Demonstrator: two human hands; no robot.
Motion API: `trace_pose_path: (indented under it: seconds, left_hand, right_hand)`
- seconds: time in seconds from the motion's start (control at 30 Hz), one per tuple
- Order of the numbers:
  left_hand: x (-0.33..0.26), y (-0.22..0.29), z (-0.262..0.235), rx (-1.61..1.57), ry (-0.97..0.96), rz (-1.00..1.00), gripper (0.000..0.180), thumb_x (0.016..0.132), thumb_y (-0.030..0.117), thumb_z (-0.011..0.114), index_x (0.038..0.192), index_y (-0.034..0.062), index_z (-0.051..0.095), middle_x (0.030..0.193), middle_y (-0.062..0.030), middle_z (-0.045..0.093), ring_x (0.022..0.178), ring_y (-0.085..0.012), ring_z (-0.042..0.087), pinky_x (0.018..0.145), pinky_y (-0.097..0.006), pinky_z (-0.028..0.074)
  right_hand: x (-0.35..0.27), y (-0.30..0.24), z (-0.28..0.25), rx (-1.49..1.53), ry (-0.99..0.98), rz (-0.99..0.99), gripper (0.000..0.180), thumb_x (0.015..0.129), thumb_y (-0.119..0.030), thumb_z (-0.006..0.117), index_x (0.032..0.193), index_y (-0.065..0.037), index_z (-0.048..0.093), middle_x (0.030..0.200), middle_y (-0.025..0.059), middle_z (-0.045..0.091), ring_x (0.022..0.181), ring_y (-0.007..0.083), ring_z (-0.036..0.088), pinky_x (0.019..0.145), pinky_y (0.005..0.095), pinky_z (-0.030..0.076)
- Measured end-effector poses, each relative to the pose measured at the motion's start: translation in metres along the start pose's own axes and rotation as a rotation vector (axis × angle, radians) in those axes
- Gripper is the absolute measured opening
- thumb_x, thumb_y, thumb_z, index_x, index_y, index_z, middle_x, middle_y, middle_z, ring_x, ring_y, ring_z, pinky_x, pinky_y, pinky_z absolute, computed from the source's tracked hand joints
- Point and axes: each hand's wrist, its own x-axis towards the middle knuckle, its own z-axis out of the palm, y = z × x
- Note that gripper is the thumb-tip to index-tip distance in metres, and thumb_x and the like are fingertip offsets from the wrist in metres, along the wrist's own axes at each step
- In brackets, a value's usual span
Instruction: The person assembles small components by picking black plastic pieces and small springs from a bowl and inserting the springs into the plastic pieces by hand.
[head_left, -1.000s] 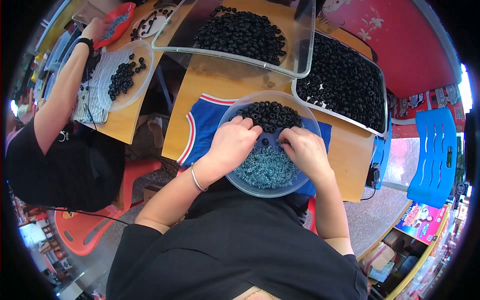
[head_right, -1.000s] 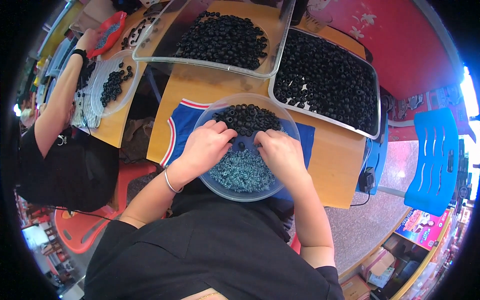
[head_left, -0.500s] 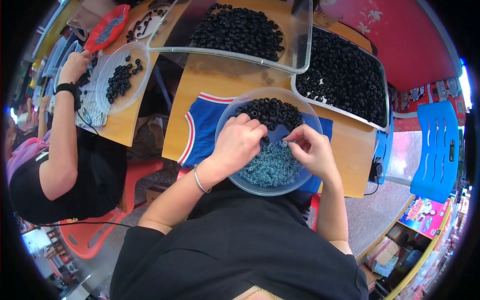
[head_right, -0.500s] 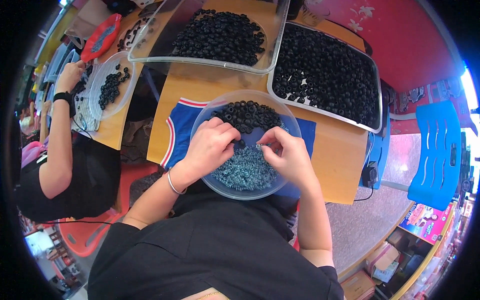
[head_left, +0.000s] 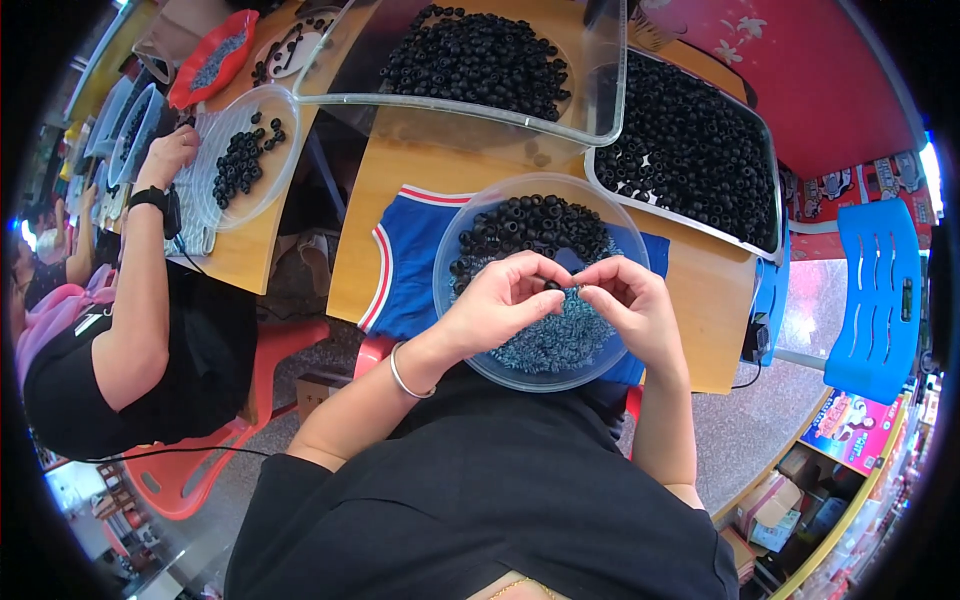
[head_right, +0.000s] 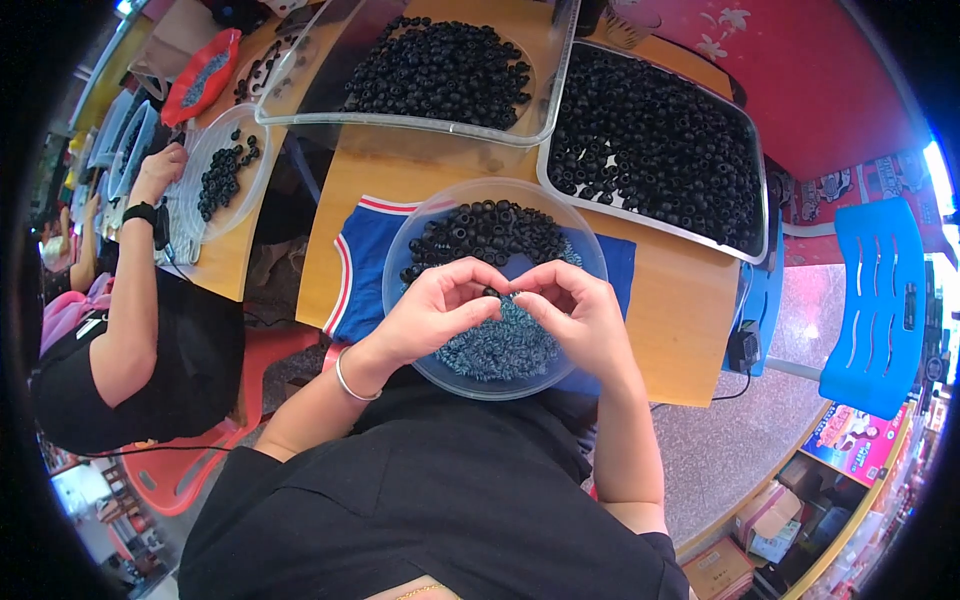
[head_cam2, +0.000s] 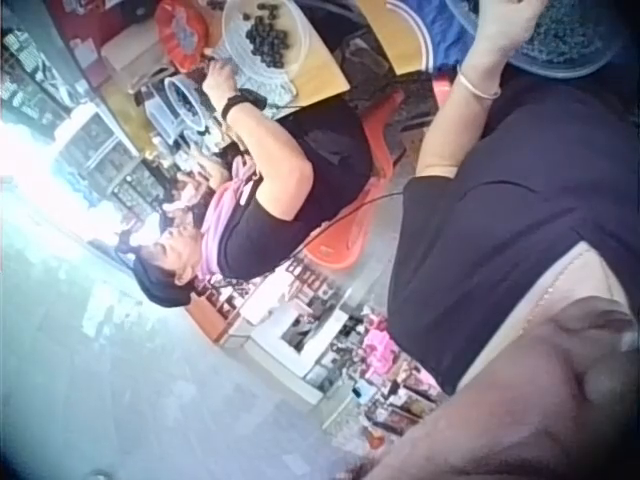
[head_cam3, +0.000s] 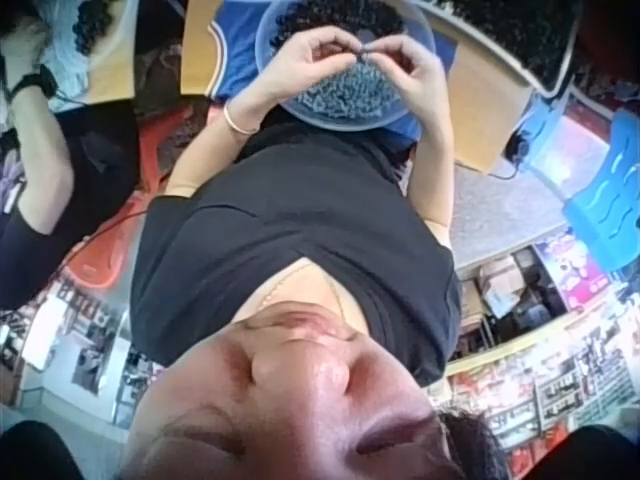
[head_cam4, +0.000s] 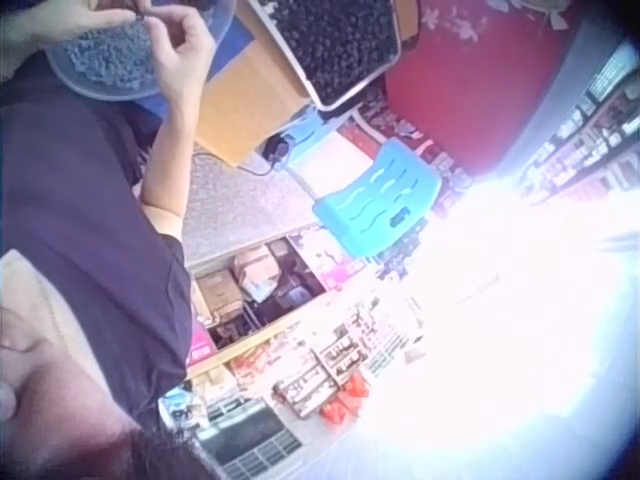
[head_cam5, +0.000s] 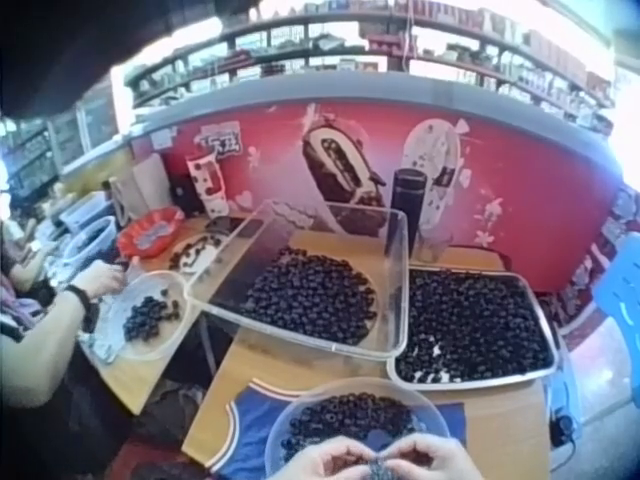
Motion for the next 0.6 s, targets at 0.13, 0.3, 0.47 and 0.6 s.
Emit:
trace_pose_path:
  seconds: [0.13,0.3,0.47,0.6]
  left_hand:
    - [0.001,0.000,-0.002,-0.156,-0.051,-0.028,0.026,0.093,0.007,0.057,0.118,-0.0007,0.057,0.103,-0.0078,0.064,0.094,-0.0121,0.063,0.080,-0.022,0.051]
    - [-0.002,0.004,-0.007,-0.555,-0.055,-0.097,0.024,0.094,0.005,0.055,0.117,-0.0016,0.058,0.113,-0.0132,0.063,0.100,-0.0190,0.064,0.087,-0.027,0.053]
    - [-0.004,-0.002,-0.009,-0.581,-0.023,-0.098,0.026,0.093,0.004,0.056,0.118,-0.0014,0.059,0.113,-0.0128,0.063,0.101,-0.0180,0.063,0.087,-0.026,0.053]
    - [-0.005,-0.002,-0.009,-0.605,-0.022,-0.084,0.027,0.092,0.004,0.058,0.119,-0.0009,0.059,0.111,-0.0122,0.064,0.100,-0.0170,0.063,0.087,-0.026,0.053]
  right_hand:
    - [-0.003,-0.004,0.005,0.091,0.054,-0.026,0.011,0.084,-0.002,0.067,0.095,0.000,0.067,0.085,0.0021,0.066,0.074,0.0053,0.061,0.066,0.0194,0.048]
    - [-0.005,-0.003,0.008,-0.031,0.136,-0.203,0.014,0.081,0.002,0.068,0.095,-0.001,0.067,0.087,0.0027,0.065,0.071,0.0041,0.058,0.063,0.0171,0.046]
    - [-0.006,-0.006,0.015,0.016,0.153,-0.220,0.014,0.080,0.003,0.068,0.093,-0.001,0.068,0.086,0.0022,0.064,0.069,0.0031,0.056,0.060,0.0165,0.044]
    - [-0.006,-0.013,0.022,-0.067,0.173,-0.245,0.013,0.079,0.003,0.069,0.091,-0.002,0.068,0.085,0.0031,0.065,0.066,0.0039,0.057,0.056,0.0171,0.044]
